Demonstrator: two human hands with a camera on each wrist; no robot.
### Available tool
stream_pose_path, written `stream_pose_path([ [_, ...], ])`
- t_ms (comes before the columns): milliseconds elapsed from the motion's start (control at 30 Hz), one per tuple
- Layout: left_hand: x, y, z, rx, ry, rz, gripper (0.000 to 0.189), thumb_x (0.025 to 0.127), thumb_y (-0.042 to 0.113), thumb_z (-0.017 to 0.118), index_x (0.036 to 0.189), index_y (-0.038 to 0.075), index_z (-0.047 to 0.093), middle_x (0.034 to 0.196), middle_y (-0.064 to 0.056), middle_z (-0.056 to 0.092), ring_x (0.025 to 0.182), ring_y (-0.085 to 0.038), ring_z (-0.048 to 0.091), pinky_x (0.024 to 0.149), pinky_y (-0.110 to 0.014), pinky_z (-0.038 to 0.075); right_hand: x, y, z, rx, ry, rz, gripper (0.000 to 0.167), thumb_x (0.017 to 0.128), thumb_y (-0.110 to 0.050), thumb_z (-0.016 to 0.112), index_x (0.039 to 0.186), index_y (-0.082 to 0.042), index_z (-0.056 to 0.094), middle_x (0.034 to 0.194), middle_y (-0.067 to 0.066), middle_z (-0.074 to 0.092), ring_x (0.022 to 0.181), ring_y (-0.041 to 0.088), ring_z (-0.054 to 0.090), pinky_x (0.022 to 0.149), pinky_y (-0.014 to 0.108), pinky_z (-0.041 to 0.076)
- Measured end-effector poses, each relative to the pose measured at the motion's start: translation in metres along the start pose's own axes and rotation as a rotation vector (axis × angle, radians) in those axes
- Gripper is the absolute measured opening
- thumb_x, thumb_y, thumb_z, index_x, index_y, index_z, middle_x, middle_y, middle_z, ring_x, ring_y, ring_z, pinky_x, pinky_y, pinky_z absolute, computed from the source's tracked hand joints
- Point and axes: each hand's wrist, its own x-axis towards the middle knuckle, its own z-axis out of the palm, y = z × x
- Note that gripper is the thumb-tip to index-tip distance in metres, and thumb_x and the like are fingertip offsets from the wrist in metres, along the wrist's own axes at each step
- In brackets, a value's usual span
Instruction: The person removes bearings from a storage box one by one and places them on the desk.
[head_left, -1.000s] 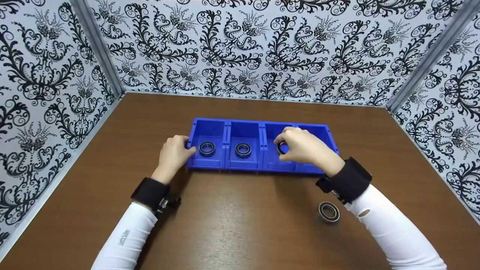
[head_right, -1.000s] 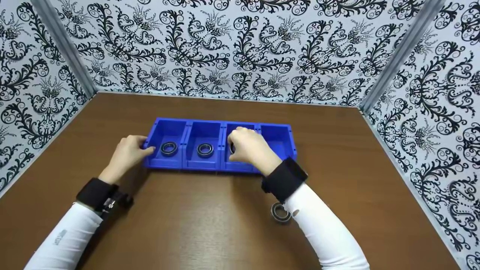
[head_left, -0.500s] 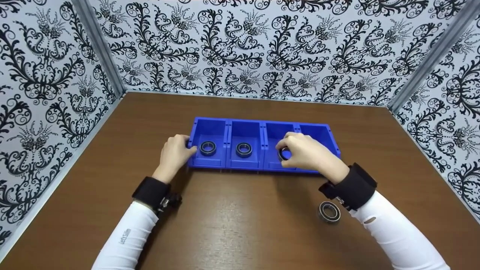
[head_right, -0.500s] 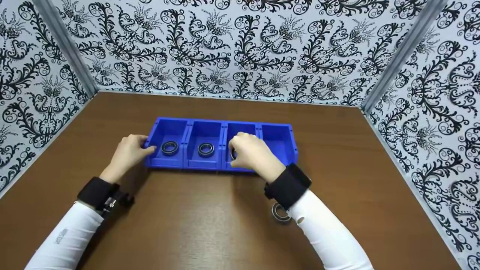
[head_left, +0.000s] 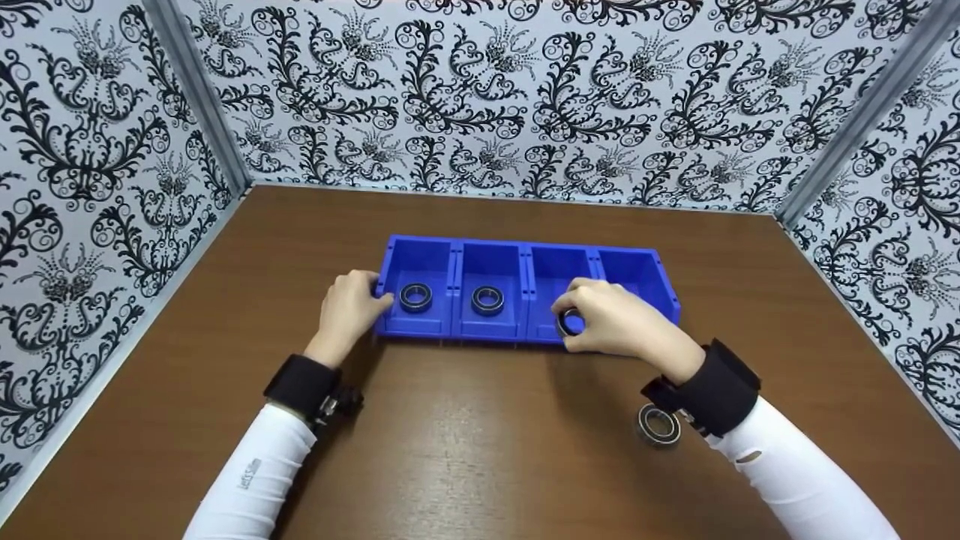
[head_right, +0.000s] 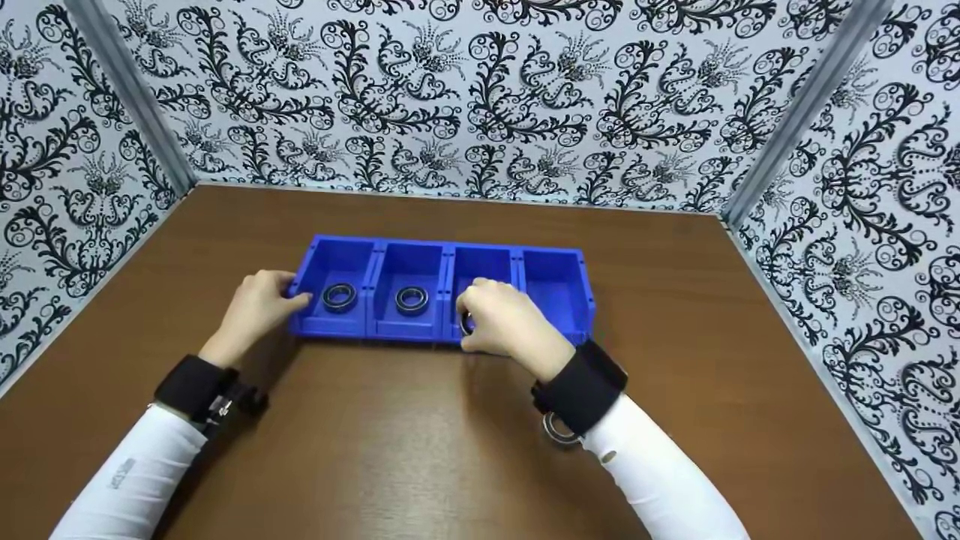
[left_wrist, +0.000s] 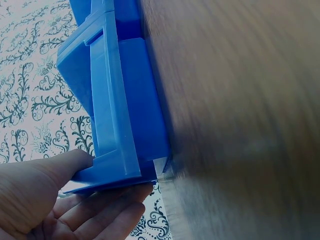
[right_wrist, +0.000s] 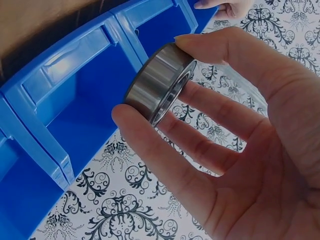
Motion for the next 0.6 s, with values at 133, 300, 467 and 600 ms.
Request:
stream_pose_path([
  [133,0.0002,-0.0004,-0.0001,0.000,0.003,0.003,0.015,0.080,0.013,0.072,0.091,0.004,0.076,0.080,-0.016,0.070,0.068,-0.032,0.058,0.063,-0.055,0.050,-0.0027,-0.0014,0.0023,-0.005,-0.006,-0.003,0.026,0.077,-0.009,0.075,0.103,-0.007,0.076,0.098,0.008,0.066,0.086,0.022,0.059,0.079,0.053,0.049],
  [300,0.0001,0.0002,-0.0003,-0.004,0.003,0.000,0.014,0.079,0.013,0.072,0.090,0.004,0.076,0.080,-0.015,0.069,0.068,-0.031,0.058,0.063,-0.055,0.049,-0.0063,-0.0016,0.0055,-0.004,-0.004,-0.023,0.026,0.076,-0.009,0.077,0.102,-0.006,0.077,0.096,0.008,0.066,0.087,0.025,0.063,0.078,0.052,0.052],
  [467,0.0000,0.0003,-0.0004,-0.002,0.002,0.000,0.013,0.080,0.013,0.072,0.088,0.004,0.075,0.079,-0.015,0.068,0.068,-0.031,0.057,0.063,-0.054,0.049,-0.0083,-0.0034,0.0073,0.000,-0.010,-0.041,0.028,0.076,-0.008,0.078,0.104,-0.004,0.077,0.097,0.009,0.066,0.087,0.026,0.065,0.078,0.047,0.053],
  [600,-0.0003,0.0002,-0.0006,-0.003,-0.002,0.003,0.015,0.081,0.013,0.072,0.092,0.003,0.076,0.082,-0.015,0.069,0.068,-0.030,0.058,0.064,-0.054,0.050,-0.0101,-0.0050,0.0085,0.006,-0.016,-0.053,0.030,0.074,-0.008,0.078,0.104,-0.005,0.077,0.097,0.008,0.066,0.085,0.024,0.064,0.076,0.043,0.053],
])
